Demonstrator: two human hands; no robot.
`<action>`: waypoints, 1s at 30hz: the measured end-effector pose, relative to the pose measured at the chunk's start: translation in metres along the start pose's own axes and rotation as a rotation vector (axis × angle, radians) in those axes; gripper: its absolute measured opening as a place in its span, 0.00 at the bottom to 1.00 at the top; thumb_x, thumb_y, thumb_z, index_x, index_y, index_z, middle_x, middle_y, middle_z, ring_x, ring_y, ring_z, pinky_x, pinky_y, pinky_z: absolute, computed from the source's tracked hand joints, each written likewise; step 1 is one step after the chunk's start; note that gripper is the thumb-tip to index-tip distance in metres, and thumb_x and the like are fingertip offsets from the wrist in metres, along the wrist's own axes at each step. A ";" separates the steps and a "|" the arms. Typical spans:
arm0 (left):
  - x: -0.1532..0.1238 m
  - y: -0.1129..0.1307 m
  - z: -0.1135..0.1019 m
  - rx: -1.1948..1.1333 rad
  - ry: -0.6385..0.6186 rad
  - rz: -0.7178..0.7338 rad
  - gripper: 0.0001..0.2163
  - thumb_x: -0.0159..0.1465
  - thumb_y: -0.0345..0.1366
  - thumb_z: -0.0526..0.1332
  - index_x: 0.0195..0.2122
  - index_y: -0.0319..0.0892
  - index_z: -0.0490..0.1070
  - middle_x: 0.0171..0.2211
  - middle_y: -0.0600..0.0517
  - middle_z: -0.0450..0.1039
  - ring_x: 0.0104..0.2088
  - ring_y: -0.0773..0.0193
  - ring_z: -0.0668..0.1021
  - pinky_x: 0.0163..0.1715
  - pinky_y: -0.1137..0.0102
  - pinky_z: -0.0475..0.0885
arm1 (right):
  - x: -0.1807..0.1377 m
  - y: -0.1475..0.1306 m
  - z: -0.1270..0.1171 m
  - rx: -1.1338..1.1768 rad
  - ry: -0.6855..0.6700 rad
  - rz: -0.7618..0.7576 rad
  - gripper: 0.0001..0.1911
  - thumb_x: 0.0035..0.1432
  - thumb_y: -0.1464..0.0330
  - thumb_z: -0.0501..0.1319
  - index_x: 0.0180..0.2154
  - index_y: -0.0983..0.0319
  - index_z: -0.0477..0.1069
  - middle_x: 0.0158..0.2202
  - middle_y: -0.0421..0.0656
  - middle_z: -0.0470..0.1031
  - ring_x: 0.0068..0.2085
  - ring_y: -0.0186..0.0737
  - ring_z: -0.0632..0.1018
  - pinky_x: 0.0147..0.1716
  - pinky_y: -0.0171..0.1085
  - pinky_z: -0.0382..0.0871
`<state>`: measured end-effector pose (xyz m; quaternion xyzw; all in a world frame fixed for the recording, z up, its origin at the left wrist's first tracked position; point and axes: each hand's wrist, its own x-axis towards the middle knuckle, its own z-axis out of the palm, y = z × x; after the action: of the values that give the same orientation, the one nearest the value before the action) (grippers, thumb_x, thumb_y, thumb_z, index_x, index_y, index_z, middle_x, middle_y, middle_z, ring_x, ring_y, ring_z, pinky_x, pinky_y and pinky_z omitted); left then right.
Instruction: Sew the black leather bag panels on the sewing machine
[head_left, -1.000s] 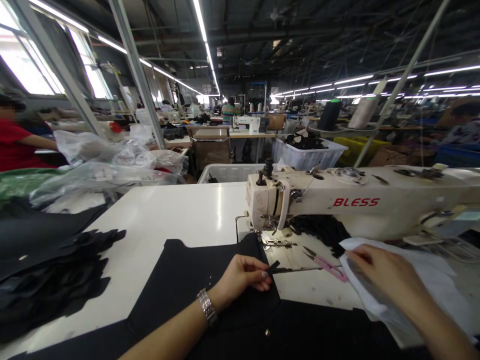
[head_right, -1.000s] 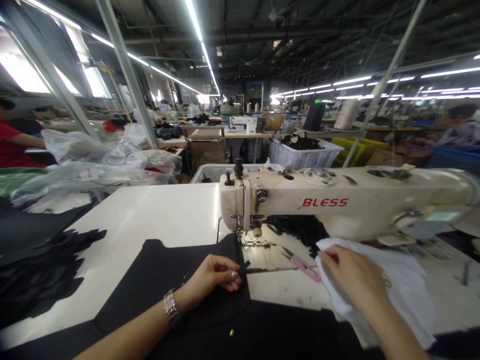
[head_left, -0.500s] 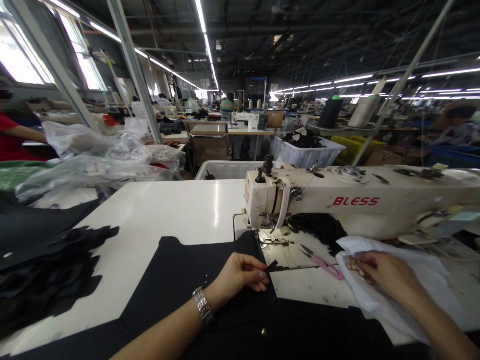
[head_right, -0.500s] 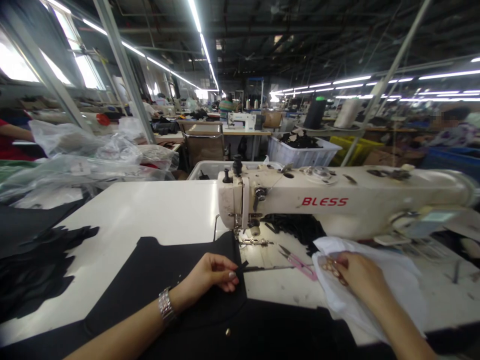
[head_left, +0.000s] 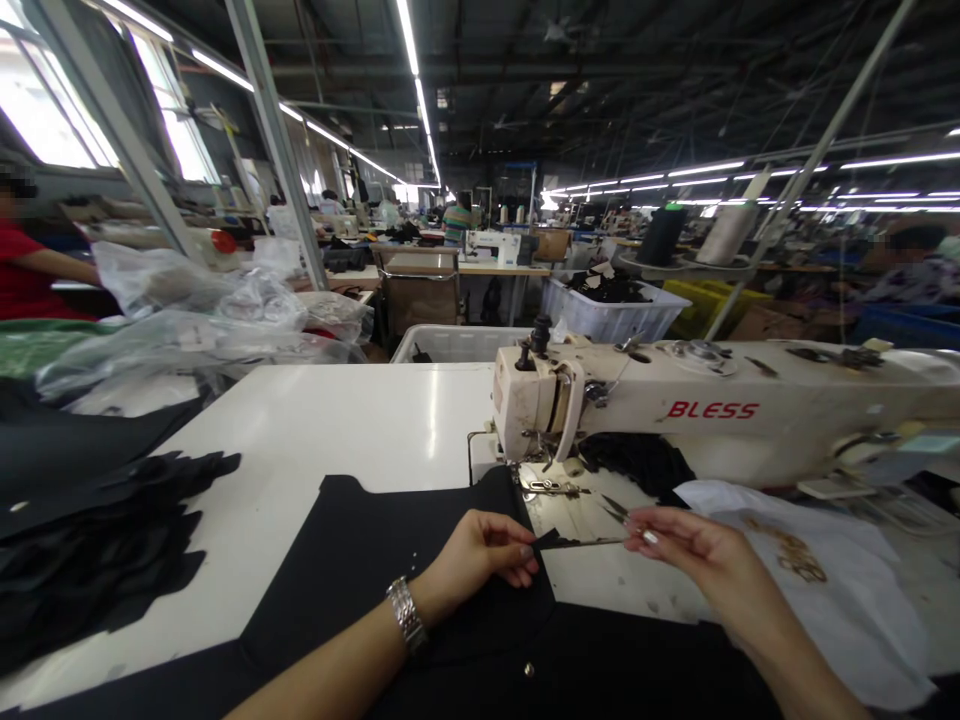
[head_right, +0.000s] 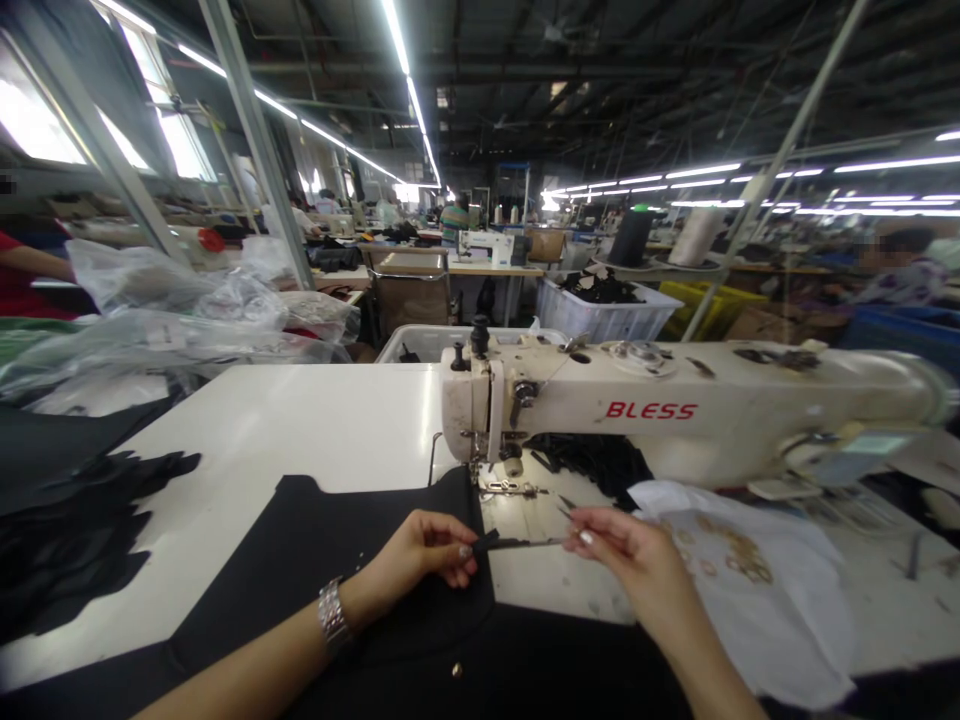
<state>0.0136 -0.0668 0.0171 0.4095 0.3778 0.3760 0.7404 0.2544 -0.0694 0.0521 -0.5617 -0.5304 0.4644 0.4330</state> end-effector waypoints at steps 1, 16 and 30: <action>0.000 0.000 0.000 -0.004 0.001 0.007 0.16 0.42 0.39 0.68 0.27 0.33 0.69 0.19 0.50 0.73 0.18 0.69 0.74 0.20 0.76 0.68 | 0.001 0.000 0.014 0.049 -0.021 -0.015 0.17 0.36 0.59 0.66 0.29 0.62 0.73 0.29 0.46 0.77 0.31 0.46 0.77 0.34 0.42 0.72; 0.002 0.003 -0.004 -0.035 0.068 0.035 0.18 0.41 0.41 0.68 0.27 0.32 0.69 0.19 0.50 0.72 0.17 0.69 0.73 0.19 0.75 0.67 | 0.017 0.012 0.080 0.157 0.006 -0.174 0.09 0.41 0.64 0.65 0.26 0.61 0.73 0.32 0.44 0.75 0.35 0.43 0.75 0.36 0.39 0.71; -0.002 0.008 -0.008 -0.045 0.013 0.022 0.14 0.45 0.41 0.66 0.24 0.32 0.70 0.18 0.50 0.71 0.16 0.73 0.70 0.18 0.78 0.65 | 0.015 0.017 0.088 0.311 -0.167 -0.229 0.00 0.44 0.68 0.64 0.24 0.57 0.74 0.34 0.41 0.76 0.36 0.42 0.76 0.35 0.38 0.71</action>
<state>0.0044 -0.0626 0.0216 0.3945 0.3698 0.3949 0.7428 0.1715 -0.0557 0.0172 -0.3837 -0.5469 0.5333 0.5189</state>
